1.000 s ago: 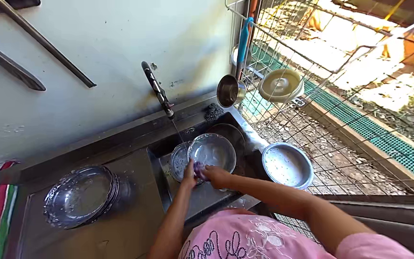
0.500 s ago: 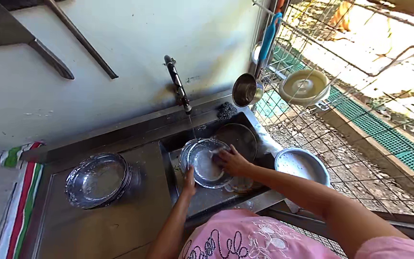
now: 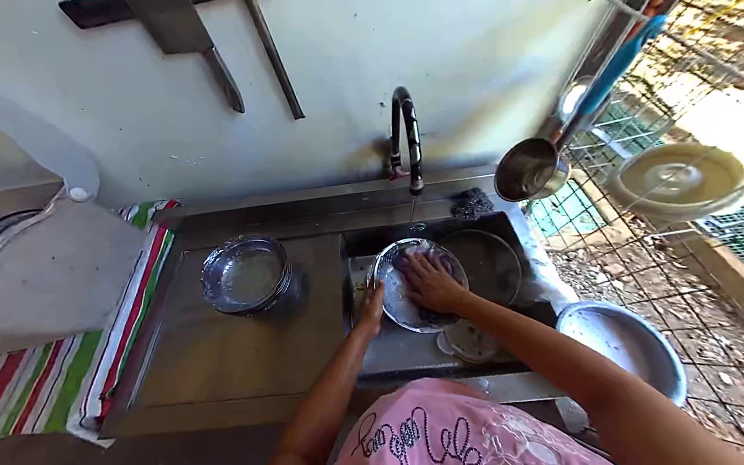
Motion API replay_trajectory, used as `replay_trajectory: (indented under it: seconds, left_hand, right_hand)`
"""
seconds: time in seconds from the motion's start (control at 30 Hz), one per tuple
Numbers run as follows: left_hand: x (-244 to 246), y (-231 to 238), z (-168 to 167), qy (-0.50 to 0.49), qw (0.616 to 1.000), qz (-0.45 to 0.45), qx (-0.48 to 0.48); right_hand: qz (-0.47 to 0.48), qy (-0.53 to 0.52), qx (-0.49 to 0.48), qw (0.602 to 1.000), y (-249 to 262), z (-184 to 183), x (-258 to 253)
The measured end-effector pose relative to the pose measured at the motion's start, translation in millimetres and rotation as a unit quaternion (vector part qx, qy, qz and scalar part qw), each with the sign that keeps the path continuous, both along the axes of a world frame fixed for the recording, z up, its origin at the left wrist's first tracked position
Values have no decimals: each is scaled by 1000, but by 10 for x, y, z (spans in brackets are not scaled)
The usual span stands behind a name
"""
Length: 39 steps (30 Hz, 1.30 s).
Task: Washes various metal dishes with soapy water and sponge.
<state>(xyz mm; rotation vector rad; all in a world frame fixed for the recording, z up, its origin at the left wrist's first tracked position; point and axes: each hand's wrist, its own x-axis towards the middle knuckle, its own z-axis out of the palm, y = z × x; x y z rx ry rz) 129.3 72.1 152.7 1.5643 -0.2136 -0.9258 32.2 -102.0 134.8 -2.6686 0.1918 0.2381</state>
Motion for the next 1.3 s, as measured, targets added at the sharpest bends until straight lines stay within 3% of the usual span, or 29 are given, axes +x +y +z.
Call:
replay_trajectory:
  seconds: [0.13, 0.23, 0.3, 0.4, 0.53, 0.67, 0.77, 0.83, 0.9, 0.97, 1.03, 1.13, 1.3]
  left_hand:
    - [266, -33, 159, -50, 996, 67, 13]
    - [626, 242, 426, -101, 990, 84, 58]
    - [843, 430, 537, -141, 982, 93, 83]
    - [1284, 789, 543, -187, 963, 155, 113]
    - [1912, 1429, 415, -257, 922, 256, 133]
    - [2273, 1815, 90, -278, 882, 307, 223]
    - [2120, 1695, 84, -416, 804, 271, 328]
    - [1805, 1343, 121, -495, 795, 217, 276]
    - [1512, 852, -21, -485, 838, 77, 237]
    - [1284, 317, -397, -410, 876, -77, 241]
    - [1125, -104, -889, -350, 879, -168, 278]
    - [926, -435, -1252, -333, 847, -209, 358]
    - [813, -752, -1038, -347, 798, -206, 447]
  right_hand:
    - [44, -67, 189, 979, 469, 192, 332]
    - [90, -13, 171, 981, 488, 419, 470]
    - [58, -2, 136, 989, 357, 607, 479]
    - [-72, -49, 235, 968, 31, 852, 178]
    - [-277, -138, 338, 889, -483, 823, -835]
    - [-527, -139, 354, 761, -829, 580, -2061]
    - [-658, -120, 302, 680, -890, 306, -2787]
    - [-713, -89, 241, 652, -887, 34, -3083]
    - [-721, -25, 153, 676, -862, -224, -3185]
    - [-692, 40, 87, 716, -818, -413, -3136]
    - [-657, 94, 70, 745, -785, -579, -3032]
    - [-618, 180, 85, 760, -789, -712, -2902]
    - [-579, 214, 58, 785, -804, -685, -2871]
